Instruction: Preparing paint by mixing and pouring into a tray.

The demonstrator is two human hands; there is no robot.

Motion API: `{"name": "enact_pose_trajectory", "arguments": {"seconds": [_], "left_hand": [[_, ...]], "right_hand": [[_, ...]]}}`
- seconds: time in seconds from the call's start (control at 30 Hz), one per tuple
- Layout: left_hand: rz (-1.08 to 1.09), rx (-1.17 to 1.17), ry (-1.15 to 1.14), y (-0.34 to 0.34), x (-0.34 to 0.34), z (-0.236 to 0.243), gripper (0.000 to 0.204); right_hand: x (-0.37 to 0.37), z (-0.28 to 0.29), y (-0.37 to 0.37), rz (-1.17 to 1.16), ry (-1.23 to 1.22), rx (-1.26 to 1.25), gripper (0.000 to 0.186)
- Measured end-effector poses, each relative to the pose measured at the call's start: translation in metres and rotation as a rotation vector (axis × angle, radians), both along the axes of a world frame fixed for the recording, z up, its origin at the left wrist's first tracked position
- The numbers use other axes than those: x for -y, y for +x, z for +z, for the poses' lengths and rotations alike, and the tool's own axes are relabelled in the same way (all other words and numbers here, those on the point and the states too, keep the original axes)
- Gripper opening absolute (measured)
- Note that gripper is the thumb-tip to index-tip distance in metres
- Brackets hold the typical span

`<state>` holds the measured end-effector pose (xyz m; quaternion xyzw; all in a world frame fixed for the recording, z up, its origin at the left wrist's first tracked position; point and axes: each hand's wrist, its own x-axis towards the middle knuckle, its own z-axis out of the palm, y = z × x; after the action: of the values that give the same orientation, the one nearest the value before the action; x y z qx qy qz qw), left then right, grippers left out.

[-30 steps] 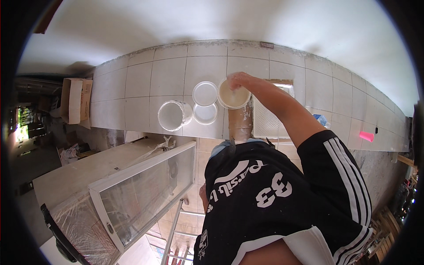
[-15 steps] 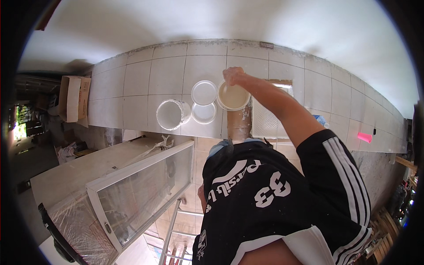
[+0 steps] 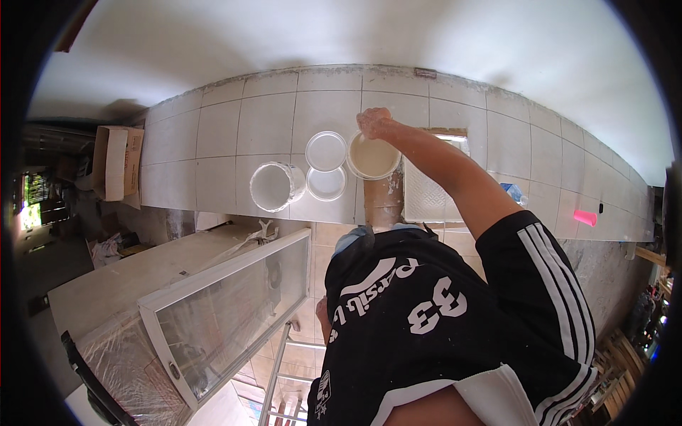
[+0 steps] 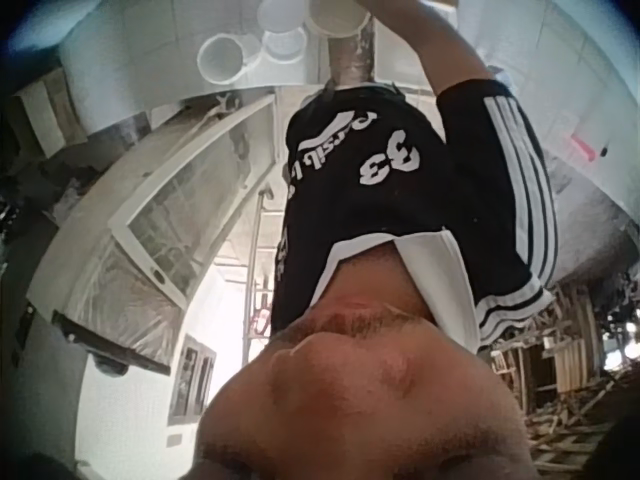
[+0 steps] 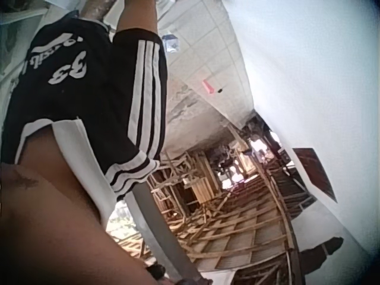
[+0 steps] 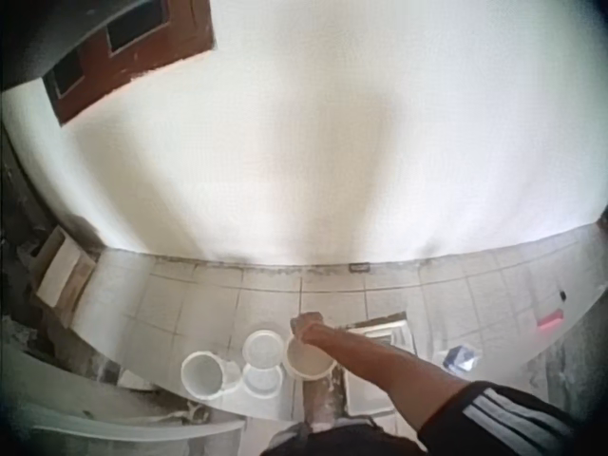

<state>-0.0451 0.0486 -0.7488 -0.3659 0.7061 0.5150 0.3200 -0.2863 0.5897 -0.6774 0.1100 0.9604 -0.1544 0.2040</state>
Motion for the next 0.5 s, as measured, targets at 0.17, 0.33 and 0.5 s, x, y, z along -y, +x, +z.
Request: {"name": "enact_pose_trajectory", "arguments": {"seconds": [0.17,0.33,0.5], "left_hand": [[0.014,0.003,-0.001,0.000,0.006,0.000,0.029],[-0.028,0.010,0.011,-0.012,0.002,0.002,0.028],[-0.026,0.020,0.016,-0.012,0.003,0.000,0.028]], "right_hand": [[0.016,0.014,-0.005,0.147,-0.050,0.424,0.023],[0.002,-0.014,0.006,0.053,0.111,0.250,0.024],[0.009,0.005,0.012,-0.185,0.049,0.049,0.018]]}}
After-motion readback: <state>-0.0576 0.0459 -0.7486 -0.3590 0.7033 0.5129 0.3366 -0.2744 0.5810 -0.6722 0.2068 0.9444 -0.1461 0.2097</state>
